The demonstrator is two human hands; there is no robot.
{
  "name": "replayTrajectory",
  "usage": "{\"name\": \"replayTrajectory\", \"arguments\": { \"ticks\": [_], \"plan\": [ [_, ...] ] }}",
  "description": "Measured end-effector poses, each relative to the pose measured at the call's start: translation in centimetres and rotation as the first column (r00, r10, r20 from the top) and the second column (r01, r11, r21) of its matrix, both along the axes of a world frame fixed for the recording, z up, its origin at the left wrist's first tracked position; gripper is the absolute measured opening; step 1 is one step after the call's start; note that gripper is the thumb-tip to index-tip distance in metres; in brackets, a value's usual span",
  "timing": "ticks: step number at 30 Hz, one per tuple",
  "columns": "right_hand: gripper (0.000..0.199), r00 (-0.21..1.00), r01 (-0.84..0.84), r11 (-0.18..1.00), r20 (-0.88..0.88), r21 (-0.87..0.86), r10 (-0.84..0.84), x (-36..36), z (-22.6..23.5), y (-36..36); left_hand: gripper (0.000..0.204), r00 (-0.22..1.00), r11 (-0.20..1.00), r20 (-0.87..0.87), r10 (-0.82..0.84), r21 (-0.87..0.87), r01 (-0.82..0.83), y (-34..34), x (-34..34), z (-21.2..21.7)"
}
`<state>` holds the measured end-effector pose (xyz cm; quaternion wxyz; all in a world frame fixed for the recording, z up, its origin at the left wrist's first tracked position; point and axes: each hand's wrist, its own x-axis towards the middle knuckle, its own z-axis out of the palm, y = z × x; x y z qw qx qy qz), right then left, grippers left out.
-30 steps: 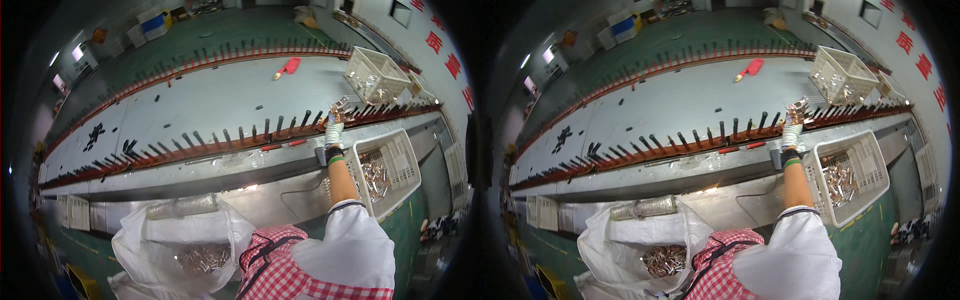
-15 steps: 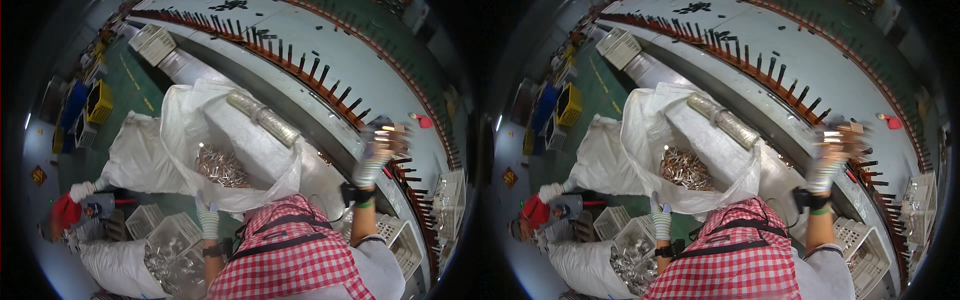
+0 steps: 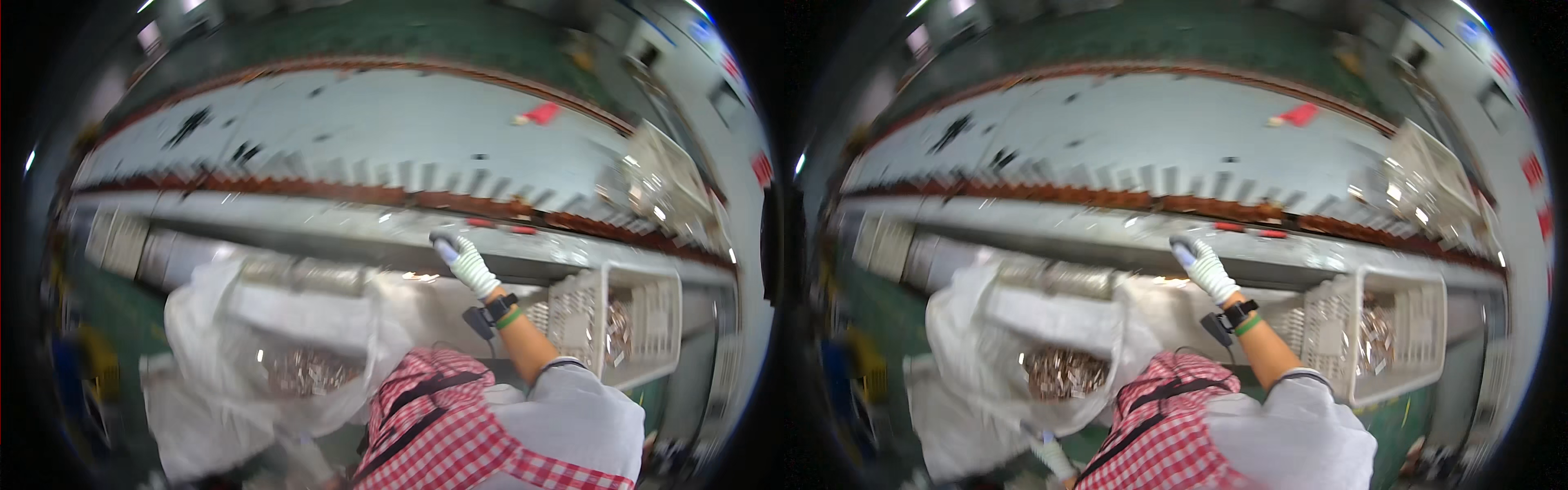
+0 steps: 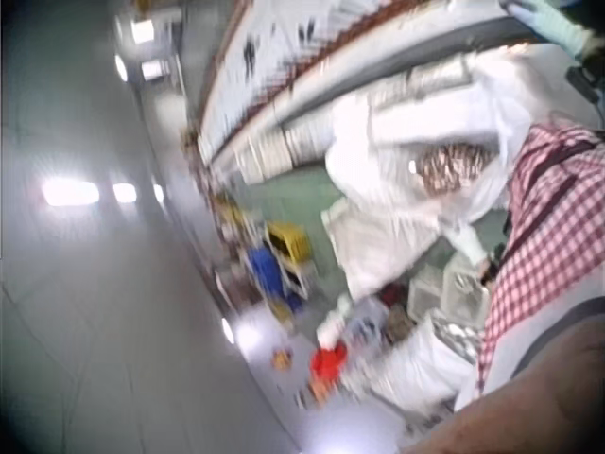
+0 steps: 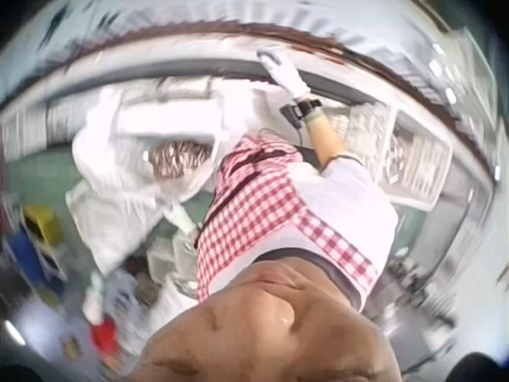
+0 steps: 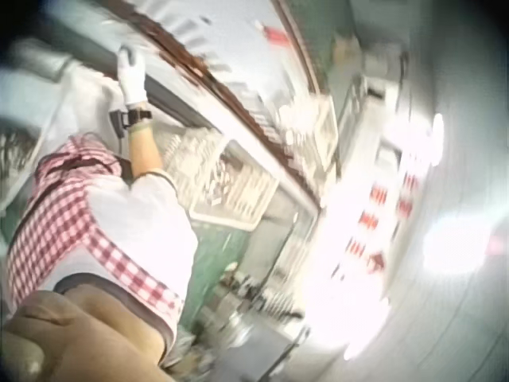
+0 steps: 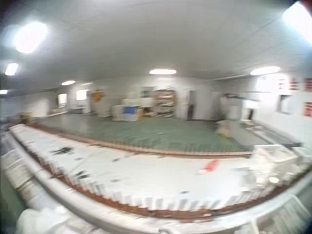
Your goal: The worker is sorting metal components from a production line table into white bags and plastic crates.
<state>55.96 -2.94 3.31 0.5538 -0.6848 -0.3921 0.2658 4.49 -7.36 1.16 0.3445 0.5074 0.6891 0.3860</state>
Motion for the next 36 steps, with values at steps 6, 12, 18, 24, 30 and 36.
{"name": "replayTrajectory", "arguments": {
  "ticks": [6,12,18,24,30,36],
  "plan": [
    [0.035,0.480,0.861,0.332,-0.398,0.386,-0.782,14.9,-1.0,-8.2,0.060,0.963,0.974,-0.186,-0.194,-0.149,0.168,1.7,4.9,6.3],
    [0.034,0.414,0.847,0.347,-0.092,0.403,-0.906,23.2,0.1,-10.3,0.060,0.999,0.946,0.006,-0.044,-0.320,0.043,2.2,9.8,11.0],
    [0.021,0.519,0.787,0.382,-0.185,0.485,-0.835,22.0,5.3,-8.7,0.062,0.999,0.963,-0.009,-0.053,-0.267,0.049,1.6,8.3,9.8],
    [0.028,-0.032,0.896,-0.092,-0.143,0.435,-0.989,25.2,1.4,-12.9,0.062,0.998,0.968,-0.044,-0.051,-0.249,0.038,1.7,7.3,7.9],
    [0.020,0.252,0.894,0.147,-0.203,0.424,-0.946,30.1,1.6,-13.7,0.061,0.987,0.975,-0.063,-0.148,-0.178,0.135,2.2,5.0,5.1],
    [0.016,0.030,0.866,-0.027,-0.106,0.499,-0.994,27.9,2.3,-15.8,0.060,0.983,0.971,-0.064,-0.170,-0.180,0.156,3.4,6.0,5.3]
  ]
}}
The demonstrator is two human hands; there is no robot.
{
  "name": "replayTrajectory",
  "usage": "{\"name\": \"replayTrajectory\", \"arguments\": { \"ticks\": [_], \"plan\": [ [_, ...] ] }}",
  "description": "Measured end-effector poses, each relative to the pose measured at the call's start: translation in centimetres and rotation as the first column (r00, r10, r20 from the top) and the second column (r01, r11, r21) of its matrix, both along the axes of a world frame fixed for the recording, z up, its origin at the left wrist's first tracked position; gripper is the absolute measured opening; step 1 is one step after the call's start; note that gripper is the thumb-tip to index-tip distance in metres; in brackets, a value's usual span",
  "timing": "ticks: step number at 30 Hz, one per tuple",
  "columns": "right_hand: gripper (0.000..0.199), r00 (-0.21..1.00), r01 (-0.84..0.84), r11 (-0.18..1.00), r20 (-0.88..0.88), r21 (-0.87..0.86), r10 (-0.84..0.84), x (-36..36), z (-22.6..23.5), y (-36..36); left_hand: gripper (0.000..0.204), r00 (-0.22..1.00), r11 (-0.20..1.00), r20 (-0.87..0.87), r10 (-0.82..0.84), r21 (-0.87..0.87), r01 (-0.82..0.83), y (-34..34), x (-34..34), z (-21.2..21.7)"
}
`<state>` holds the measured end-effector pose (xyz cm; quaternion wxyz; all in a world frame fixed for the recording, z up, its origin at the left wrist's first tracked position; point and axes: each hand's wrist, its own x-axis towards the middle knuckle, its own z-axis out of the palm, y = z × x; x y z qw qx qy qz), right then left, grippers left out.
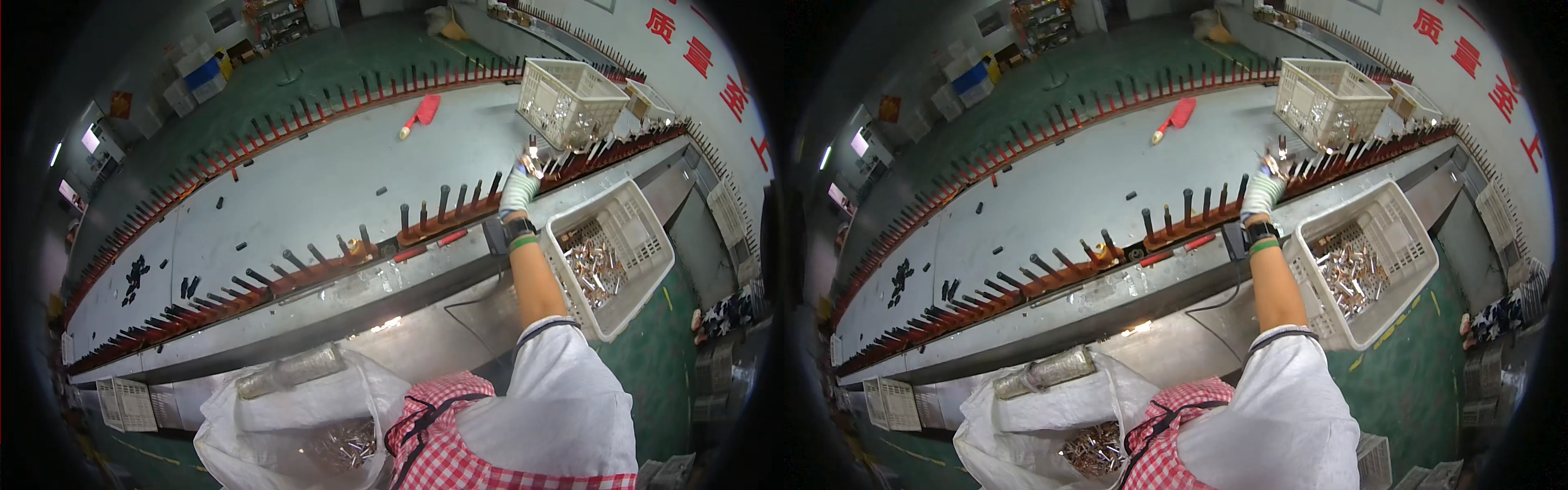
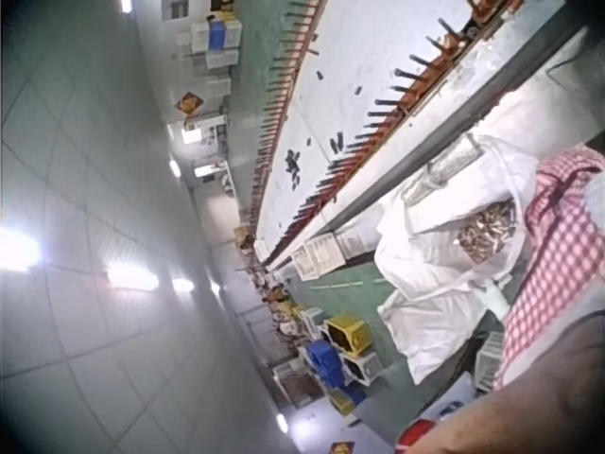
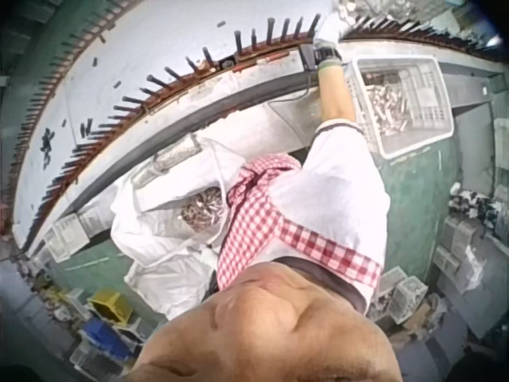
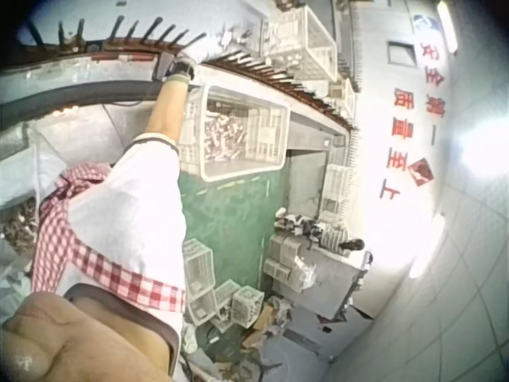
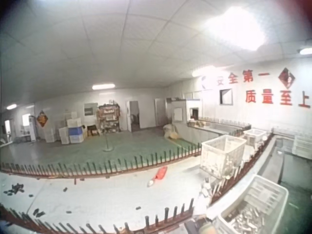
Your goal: The worker is sorting metal components from a production line table into white bags and plastic crates.
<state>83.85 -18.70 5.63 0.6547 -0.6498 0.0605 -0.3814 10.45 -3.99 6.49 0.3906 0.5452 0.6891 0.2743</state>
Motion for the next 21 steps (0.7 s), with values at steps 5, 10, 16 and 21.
{"name": "replayTrajectory", "arguments": {
  "ticks": [5,10,16,21],
  "plan": [
    [0.020,0.995,0.095,0.996,-0.031,0.006,-0.094,2.0,-1.9,-1.8,0.060,0.998,0.999,0.046,-0.030,0.026,0.029,1.7,4.3,0.6],
    [0.020,0.934,-0.131,0.935,-0.357,-0.330,0.005,6.1,-3.3,-3.5,0.060,0.994,0.996,0.070,-0.087,0.031,0.085,2.6,6.4,2.9],
    [0.019,0.878,-0.308,-0.153,-0.218,-0.939,-0.425,1.8,-1.6,0.8,0.059,0.992,0.992,-0.002,0.128,-0.011,-0.128,-3.3,1.9,6.0],
    [0.005,0.924,0.348,0.187,0.369,-0.919,0.097,-8.9,1.5,5.5,0.059,0.993,0.968,0.091,0.069,0.233,-0.089,-1.3,-3.0,-3.2]
  ]
}}
